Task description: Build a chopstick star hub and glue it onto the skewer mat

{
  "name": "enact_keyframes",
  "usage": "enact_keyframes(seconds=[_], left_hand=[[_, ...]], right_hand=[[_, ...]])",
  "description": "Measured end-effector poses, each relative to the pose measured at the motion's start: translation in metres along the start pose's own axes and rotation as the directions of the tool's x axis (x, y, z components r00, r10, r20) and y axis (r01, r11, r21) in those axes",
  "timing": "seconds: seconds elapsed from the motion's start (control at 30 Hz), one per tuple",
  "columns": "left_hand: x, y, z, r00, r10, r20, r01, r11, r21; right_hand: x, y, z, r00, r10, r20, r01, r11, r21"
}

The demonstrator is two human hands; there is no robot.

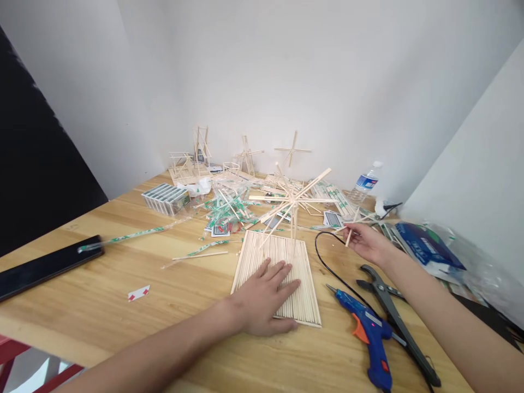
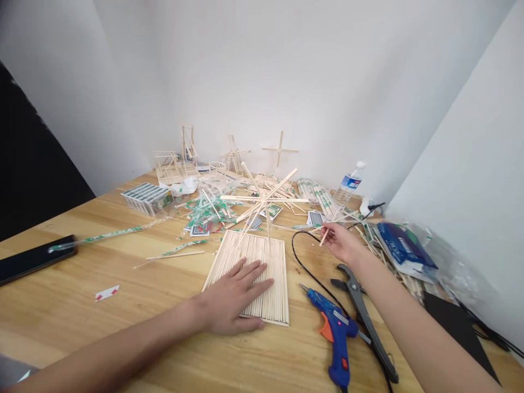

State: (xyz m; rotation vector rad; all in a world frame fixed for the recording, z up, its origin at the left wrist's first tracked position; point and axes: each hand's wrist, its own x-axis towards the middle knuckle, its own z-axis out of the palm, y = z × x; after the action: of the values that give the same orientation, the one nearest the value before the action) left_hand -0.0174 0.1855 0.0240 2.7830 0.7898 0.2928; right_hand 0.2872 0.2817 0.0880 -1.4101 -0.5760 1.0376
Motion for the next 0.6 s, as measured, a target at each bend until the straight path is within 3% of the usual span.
enact_keyframes(seconds=[0.1,0.23,0.37,0.47,0.53,0.57,0.6], left_hand=[[0.000,0.000,0.000,1.000,0.009,-0.006,-0.009,1.000,0.009],[0.000,-0.001,0.003,0.999,0.014,-0.039,-0.013,1.000,0.021],[0.003,0.003,0.001,0.986,0.019,-0.169,-0.024,0.999,-0.028],[0.004,0.012,-0.008,0.943,-0.046,-0.331,-0.033,0.973,-0.229],[0.005,0.018,-0.013,0.904,-0.149,-0.401,-0.048,0.896,-0.442],[0.005,0.021,-0.015,0.888,-0.211,-0.408,-0.054,0.833,-0.550],[0.006,0.024,-0.015,0.878,-0.274,-0.392,-0.057,0.754,-0.654]], right_hand=[[-0.009,-0.004,-0.004,0.996,0.040,-0.085,-0.038,0.999,0.024],[-0.019,-0.017,0.000,0.981,-0.005,-0.196,0.020,0.997,0.073],[-0.047,-0.021,0.009,0.974,-0.064,-0.217,0.086,0.992,0.092],[-0.096,-0.002,0.008,0.989,-0.083,-0.123,0.092,0.993,0.074],[-0.138,0.022,0.004,0.998,-0.064,-0.005,0.064,0.997,0.034],[-0.160,0.035,0.001,0.996,-0.046,0.074,0.047,0.999,-0.019],[-0.180,0.049,-0.002,0.971,-0.030,0.239,0.074,0.981,-0.178]])
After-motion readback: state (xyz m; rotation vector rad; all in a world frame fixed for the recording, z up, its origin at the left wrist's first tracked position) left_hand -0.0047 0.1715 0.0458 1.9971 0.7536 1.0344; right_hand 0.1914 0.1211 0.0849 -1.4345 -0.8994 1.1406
